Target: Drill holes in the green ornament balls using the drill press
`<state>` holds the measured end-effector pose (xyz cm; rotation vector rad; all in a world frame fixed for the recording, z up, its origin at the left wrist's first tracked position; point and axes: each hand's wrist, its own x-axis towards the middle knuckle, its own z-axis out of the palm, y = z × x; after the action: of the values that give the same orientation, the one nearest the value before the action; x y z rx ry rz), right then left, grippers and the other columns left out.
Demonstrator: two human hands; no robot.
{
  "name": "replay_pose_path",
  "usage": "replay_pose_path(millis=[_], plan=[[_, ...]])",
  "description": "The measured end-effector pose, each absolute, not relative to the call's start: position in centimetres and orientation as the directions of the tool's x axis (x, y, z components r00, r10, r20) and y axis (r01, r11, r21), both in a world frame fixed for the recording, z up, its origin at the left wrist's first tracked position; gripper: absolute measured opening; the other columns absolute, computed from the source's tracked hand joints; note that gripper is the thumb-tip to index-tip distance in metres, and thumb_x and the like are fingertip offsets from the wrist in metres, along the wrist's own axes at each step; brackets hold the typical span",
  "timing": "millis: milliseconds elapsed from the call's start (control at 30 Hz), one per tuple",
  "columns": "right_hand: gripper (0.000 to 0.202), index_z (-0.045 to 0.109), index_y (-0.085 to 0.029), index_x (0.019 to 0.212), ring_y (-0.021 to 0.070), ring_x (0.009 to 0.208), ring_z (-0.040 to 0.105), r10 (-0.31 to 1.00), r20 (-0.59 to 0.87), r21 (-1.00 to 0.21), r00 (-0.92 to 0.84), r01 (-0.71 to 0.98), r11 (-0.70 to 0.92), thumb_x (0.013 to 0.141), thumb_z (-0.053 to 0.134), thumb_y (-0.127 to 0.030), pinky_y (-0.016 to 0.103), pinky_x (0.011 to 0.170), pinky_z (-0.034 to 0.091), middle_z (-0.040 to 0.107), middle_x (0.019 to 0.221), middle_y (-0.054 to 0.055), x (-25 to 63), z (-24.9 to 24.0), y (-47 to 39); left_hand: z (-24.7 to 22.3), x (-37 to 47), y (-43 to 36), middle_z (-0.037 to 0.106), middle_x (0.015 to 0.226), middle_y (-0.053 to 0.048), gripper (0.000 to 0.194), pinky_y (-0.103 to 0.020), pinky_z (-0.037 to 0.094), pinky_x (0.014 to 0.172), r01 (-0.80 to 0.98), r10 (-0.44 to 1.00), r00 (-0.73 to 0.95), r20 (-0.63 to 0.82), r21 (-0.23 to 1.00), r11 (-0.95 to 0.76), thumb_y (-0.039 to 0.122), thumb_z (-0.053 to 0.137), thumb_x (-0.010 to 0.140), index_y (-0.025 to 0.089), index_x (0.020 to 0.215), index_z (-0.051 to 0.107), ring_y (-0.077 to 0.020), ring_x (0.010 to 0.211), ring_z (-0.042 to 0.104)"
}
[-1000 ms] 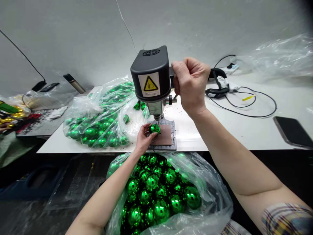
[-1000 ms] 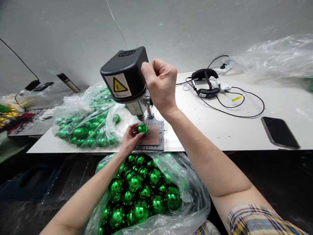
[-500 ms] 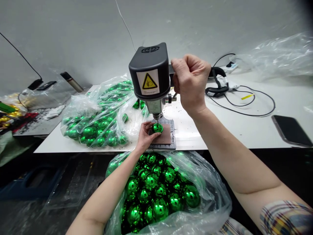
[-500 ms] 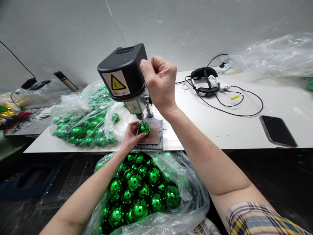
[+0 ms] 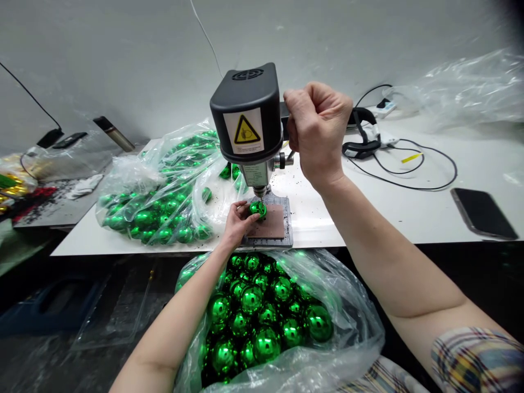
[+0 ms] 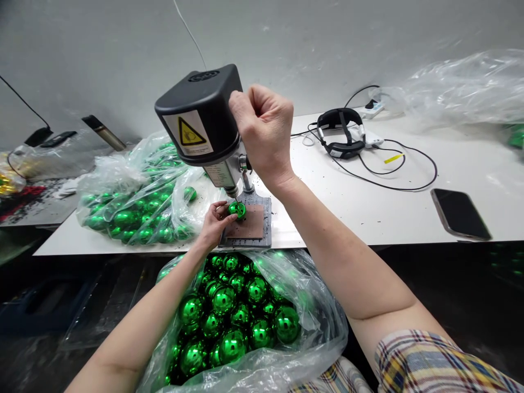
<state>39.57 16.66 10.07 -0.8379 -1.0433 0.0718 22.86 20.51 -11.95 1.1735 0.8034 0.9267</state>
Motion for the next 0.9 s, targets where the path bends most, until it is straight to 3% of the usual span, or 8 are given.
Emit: replay_pose_path(millis=[233,433,567,667,900], plan=[[0.047,0.025,-0.025,0.053,0.0118,0.047,0.026,0.491,0.673,-0.698,0.553,0.255,0.67,0.084,0.059,-0.014,0.03,0.047,0.02,0.025,0.052,-0.005,40.1,10.4,17.3,-11.7,22.9,20.4,0.07,0.11,-0.007,0.065,-0.045,0.049,0.099,-0.135,0.892,0.451,-0.02,0.987,0.09,0.027,0.088,0.06,0.021,0.11,0.047,-0.0224,0.103,0.067],[0.047,0.023,-0.026,0.054,0.0145,0.047,0.024,0.558,0.614,-0.763,0.558,0.241,0.6,0.084,0.059,-0.022,0.032,0.044,0.019,0.025,0.052,-0.003,40.3,10.9,17.5,-11.2,23.4,19.9,0.068,0.113,-0.009,0.071,-0.046,0.045,0.103,-0.037,0.865,0.492,0.098,0.995,-0.092,0.024,0.09,0.056,0.021,0.111,0.045,-0.0247,0.11,0.064],[0.047,0.025,-0.026,0.052,0.0132,0.047,0.025,0.534,0.633,-0.739,0.56,0.232,0.633,0.084,0.058,-0.014,0.032,0.045,0.02,0.025,0.05,-0.004,40.3,10.8,17.5,-11.2,23.9,19.0,0.065,0.113,-0.008,0.066,-0.044,0.046,0.104,-0.006,0.869,0.466,0.169,0.982,-0.188,0.024,0.09,0.058,0.021,0.109,0.049,-0.0239,0.111,0.063],[0.048,0.027,-0.025,0.05,0.0116,0.047,0.024,0.509,0.643,-0.725,0.572,0.24,0.646,0.083,0.056,-0.006,0.032,0.045,0.02,0.027,0.048,-0.004,40.3,10.8,17.6,-11.3,24.0,18.6,0.066,0.11,-0.009,0.06,-0.043,0.049,0.101,-0.029,0.854,0.497,0.154,0.986,-0.162,0.028,0.089,0.063,0.019,0.111,0.055,-0.0239,0.106,0.064],[0.051,0.026,-0.024,0.051,0.0109,0.045,0.026,0.45,0.723,-0.65,0.524,0.295,0.701,0.085,0.061,-0.011,0.031,0.045,0.02,0.026,0.049,-0.004,40.0,10.1,16.8,-11.8,23.8,18.7,0.07,0.107,-0.009,0.059,-0.045,0.05,0.101,-0.064,0.854,0.504,0.127,0.992,-0.11,0.029,0.089,0.063,0.017,0.113,0.061,-0.0254,0.105,0.065]])
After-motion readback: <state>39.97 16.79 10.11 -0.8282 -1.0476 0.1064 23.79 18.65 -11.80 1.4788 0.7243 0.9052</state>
